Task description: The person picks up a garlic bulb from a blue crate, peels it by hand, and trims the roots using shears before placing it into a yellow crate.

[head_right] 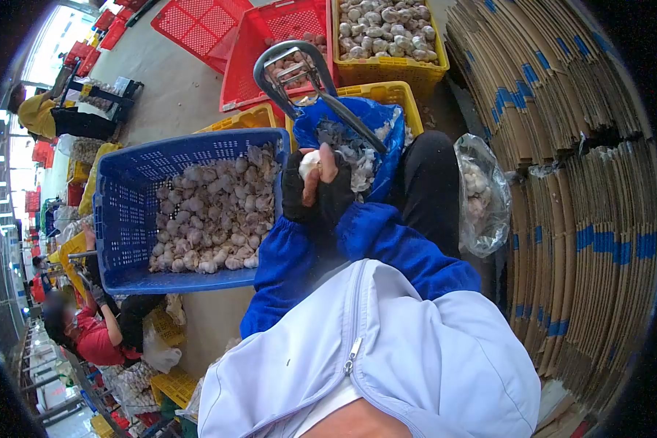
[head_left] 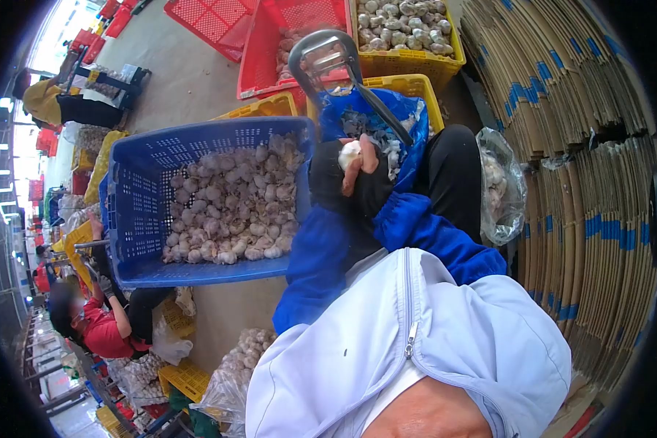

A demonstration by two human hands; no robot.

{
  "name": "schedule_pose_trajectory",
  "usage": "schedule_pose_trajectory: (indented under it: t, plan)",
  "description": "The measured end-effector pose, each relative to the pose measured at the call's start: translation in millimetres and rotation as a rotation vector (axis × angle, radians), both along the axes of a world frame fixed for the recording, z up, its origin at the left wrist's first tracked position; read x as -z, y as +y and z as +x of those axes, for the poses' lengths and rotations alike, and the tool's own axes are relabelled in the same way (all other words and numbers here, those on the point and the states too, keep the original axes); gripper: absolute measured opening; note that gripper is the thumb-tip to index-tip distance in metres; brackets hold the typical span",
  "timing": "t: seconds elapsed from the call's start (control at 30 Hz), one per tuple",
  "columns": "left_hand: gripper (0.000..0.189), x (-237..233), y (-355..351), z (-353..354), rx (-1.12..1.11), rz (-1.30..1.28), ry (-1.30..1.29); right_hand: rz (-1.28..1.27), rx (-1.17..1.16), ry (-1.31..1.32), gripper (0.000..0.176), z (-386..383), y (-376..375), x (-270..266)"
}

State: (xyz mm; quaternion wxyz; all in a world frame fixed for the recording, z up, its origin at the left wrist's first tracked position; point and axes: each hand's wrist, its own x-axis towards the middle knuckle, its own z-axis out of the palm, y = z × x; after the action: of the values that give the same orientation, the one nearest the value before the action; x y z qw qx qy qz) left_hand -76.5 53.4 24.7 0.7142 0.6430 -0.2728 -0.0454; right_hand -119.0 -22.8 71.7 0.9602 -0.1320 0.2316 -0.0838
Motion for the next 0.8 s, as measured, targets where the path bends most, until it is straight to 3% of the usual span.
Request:
schedule_pose_trajectory:
  t: [0.03,0.07,0.13,0.2,0.27,0.33,0.4,0.47,0.5,0.53,0.57,0.6,0.67,0.7,0.77,0.8]
  plan:
    - [0.021,4,-1,2,-0.088,0.154,-0.198,-0.006,-0.053,-0.007,0.036,-1,-3,2]
    - [0.023,10,-1,5,-0.113,0.135,-0.25,-0.02,-0.121,-0.023,0.038,-2,-8,5]
    - [0.03,18,4,4,0.005,-0.026,-0.013,-0.18,-0.348,-0.114,0.047,-1,-20,41]
    - [0.039,2,10,-5,0.283,-0.31,0.571,-0.219,-0.499,-0.223,0.048,3,-29,67]
    - [0.048,6,8,-5,0.273,-0.349,0.604,-0.874,-0.405,-0.098,0.043,7,-33,85]
    - [0.049,14,16,2,0.325,-0.393,0.672,-1.104,-0.173,0.003,0.04,6,-37,81]
    - [0.044,27,32,8,0.447,-0.445,0.787,-0.896,0.016,-0.066,0.04,0,-35,43]
    - [0.04,41,18,5,0.059,-0.113,0.848,-0.644,-0.068,-0.193,0.038,-10,-21,22]
    - [0.039,45,13,3,-0.024,-0.04,0.798,-0.563,-0.132,-0.233,0.037,-14,-14,16]
    - [0.038,45,8,1,-0.107,0.038,0.752,-0.692,-0.07,-0.214,0.036,-8,-6,35]
    - [0.035,36,6,-6,-0.087,0.019,0.64,-0.82,-0.007,-0.192,0.037,-6,-2,21]
    - [0.032,25,6,-15,-0.069,-0.003,0.529,-0.534,-0.194,-0.054,0.034,-23,-9,2]
    - [0.028,2,8,-31,-0.038,-0.039,0.308,-0.285,-0.271,-0.163,0.037,-25,-17,23]
    - [0.029,-7,11,-35,0.0,-0.041,0.386,-0.156,-0.307,-0.219,0.038,-25,-18,34]
    - [0.031,-25,15,-39,0.07,-0.047,0.538,-0.171,-0.085,0.022,0.043,-19,-10,31]
    - [0.034,-30,10,-41,0.098,-0.027,0.384,-0.434,0.007,0.016,0.042,-18,-9,20]
